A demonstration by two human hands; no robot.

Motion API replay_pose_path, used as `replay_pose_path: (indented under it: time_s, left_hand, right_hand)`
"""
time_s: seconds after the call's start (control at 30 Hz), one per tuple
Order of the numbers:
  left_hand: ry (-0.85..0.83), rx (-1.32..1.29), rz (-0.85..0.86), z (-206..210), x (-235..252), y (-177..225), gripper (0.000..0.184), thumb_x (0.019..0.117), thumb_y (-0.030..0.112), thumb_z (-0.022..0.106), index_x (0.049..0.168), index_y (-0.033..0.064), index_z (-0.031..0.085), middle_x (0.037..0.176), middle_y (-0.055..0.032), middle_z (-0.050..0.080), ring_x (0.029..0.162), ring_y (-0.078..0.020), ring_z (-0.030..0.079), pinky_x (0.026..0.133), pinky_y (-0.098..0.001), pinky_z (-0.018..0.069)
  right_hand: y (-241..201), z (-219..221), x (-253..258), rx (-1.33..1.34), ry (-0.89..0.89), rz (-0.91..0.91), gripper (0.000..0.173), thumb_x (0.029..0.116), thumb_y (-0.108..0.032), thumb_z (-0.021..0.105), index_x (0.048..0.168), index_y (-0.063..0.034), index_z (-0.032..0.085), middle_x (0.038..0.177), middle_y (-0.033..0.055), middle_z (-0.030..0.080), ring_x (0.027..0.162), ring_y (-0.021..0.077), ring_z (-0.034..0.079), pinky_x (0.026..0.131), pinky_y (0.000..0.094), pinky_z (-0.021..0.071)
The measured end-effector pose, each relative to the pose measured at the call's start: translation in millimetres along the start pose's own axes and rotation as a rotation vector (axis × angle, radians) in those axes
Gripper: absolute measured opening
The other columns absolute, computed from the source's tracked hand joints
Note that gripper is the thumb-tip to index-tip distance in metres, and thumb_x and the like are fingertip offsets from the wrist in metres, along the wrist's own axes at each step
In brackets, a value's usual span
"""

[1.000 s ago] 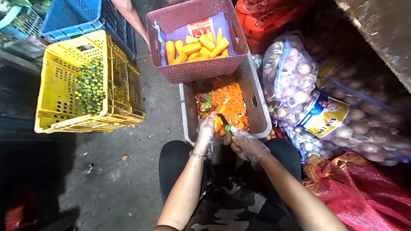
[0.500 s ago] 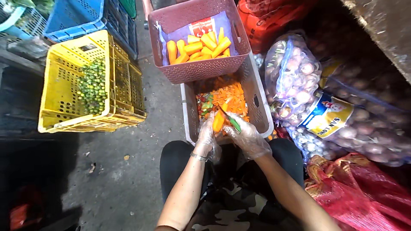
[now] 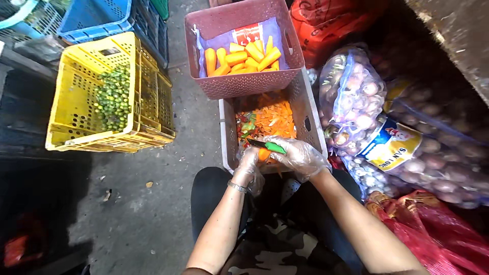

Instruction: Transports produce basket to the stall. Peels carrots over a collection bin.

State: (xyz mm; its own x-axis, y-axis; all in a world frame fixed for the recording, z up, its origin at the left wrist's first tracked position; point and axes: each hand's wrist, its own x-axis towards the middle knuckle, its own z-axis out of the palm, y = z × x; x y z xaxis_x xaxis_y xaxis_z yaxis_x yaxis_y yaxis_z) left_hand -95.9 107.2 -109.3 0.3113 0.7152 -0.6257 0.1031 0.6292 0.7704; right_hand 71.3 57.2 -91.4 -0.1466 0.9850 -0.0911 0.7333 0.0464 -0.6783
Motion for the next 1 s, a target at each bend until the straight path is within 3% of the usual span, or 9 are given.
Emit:
replay_pose_path:
  time_s: [0.2, 0.33, 0.5, 0.57, 0.67, 0.77, 0.83, 0.9, 1.0]
  left_hand:
    - [-0.076, 0.026, -0.014, 2.2, -3.9, -0.3, 0.020, 0.1064, 0.016, 0.047, 0.103, 0.0034, 0.061, 0.078, -0.0035, 0.060, 0.067, -0.0103, 0.058, 0.062, -0.0259, 0.0516]
    - [-0.053, -0.113, -0.122, 9.4, -6.6, 6.6, 0.038, 0.1113, 0.035, 0.037, 0.104, 0.0070, 0.061, 0.073, -0.0029, 0.061, 0.062, -0.0105, 0.059, 0.056, -0.0247, 0.0513]
    - [-0.165, -0.355, -0.111, 3.6, -2.4, 4.4, 0.049, 0.1111, 0.044, 0.031, 0.097, 0.0077, 0.061, 0.068, -0.0039, 0.061, 0.054, -0.0092, 0.057, 0.049, -0.0211, 0.0487]
    - [-0.217, -0.416, -0.042, 1.8, -0.9, 0.5, 0.049, 0.1118, 0.041, 0.027, 0.102, 0.0079, 0.061, 0.073, -0.0051, 0.065, 0.060, -0.0113, 0.062, 0.056, -0.0237, 0.0539]
    - [-0.294, -0.455, 0.127, -2.7, 3.3, -9.8, 0.041, 0.1107, 0.032, 0.026, 0.130, 0.0102, 0.055, 0.101, -0.0065, 0.070, 0.088, -0.0147, 0.068, 0.078, -0.0306, 0.0582]
    - [-0.362, -0.516, 0.250, -1.6, 4.2, -13.8, 0.041, 0.1105, 0.031, 0.025, 0.135, 0.0139, 0.053, 0.113, -0.0050, 0.069, 0.100, -0.0138, 0.068, 0.086, -0.0304, 0.0582]
    - [-0.433, -0.484, 0.348, -5.0, 6.4, -19.8, 0.042, 0.1092, 0.029, 0.029, 0.144, 0.0159, 0.048, 0.125, -0.0041, 0.066, 0.111, -0.0140, 0.065, 0.095, -0.0320, 0.0553]
    - [-0.441, -0.327, 0.450, -8.7, 6.3, -21.4, 0.047, 0.1070, 0.025, 0.035, 0.152, 0.0130, 0.039, 0.136, -0.0038, 0.062, 0.119, -0.0131, 0.062, 0.101, -0.0325, 0.0524]
    - [-0.431, -0.220, 0.473, -15.5, 2.5, -14.9, 0.047, 0.1004, 0.027, 0.046, 0.144, 0.0078, 0.048, 0.121, -0.0019, 0.066, 0.105, -0.0095, 0.064, 0.093, -0.0295, 0.0550]
  right_hand:
    - [-2.1, -22.7, 4.3, -0.027, -0.062, -0.014, 0.033, 0.1006, -0.026, 0.066, 0.131, -0.0147, 0.070, 0.113, 0.0110, 0.075, 0.103, 0.0269, 0.072, 0.092, 0.0531, 0.0551]
    - [-7.5, -19.6, 2.8, 0.120, 0.174, 0.204, 0.023, 0.1021, -0.026, 0.064, 0.119, -0.0115, 0.070, 0.085, 0.0124, 0.070, 0.073, 0.0256, 0.068, 0.068, 0.0502, 0.0558]
    - [-6.1, -15.8, -8.9, 0.305, 0.456, 0.379, 0.023, 0.1055, -0.027, 0.057, 0.118, -0.0097, 0.065, 0.083, 0.0106, 0.064, 0.066, 0.0216, 0.060, 0.061, 0.0443, 0.0513]
    - [-6.5, -8.3, -19.0, 0.336, 0.406, 0.369, 0.023, 0.1039, -0.024, 0.059, 0.121, -0.0095, 0.065, 0.088, 0.0088, 0.068, 0.072, 0.0173, 0.064, 0.066, 0.0414, 0.0547]
    - [-24.2, 5.8, -29.4, 0.476, 0.259, 0.463, 0.027, 0.0969, -0.028, 0.071, 0.111, -0.0045, 0.070, 0.091, 0.0062, 0.069, 0.081, 0.0114, 0.064, 0.078, 0.0360, 0.0544]
    - [-37.7, 23.9, -31.5, 0.721, 0.262, 0.505, 0.036, 0.0897, -0.027, 0.078, 0.118, -0.0068, 0.066, 0.088, -0.0017, 0.065, 0.076, 0.0015, 0.059, 0.074, 0.0223, 0.0525]
    - [-43.6, 27.7, -27.9, 0.868, 0.310, 0.518, 0.044, 0.0891, -0.019, 0.079, 0.127, -0.0060, 0.062, 0.092, 0.0001, 0.067, 0.079, 0.0033, 0.063, 0.077, 0.0231, 0.0553]
    - [-43.5, 24.8, -24.5, 0.955, 0.349, 0.484, 0.037, 0.0917, -0.010, 0.074, 0.125, -0.0068, 0.061, 0.088, -0.0002, 0.068, 0.077, 0.0043, 0.065, 0.075, 0.0236, 0.0575]
    - [-27.9, 13.5, -25.4, 0.998, 0.362, 0.359, 0.041, 0.0911, -0.003, 0.069, 0.131, -0.0096, 0.060, 0.097, -0.0005, 0.068, 0.087, 0.0067, 0.066, 0.078, 0.0265, 0.0586]
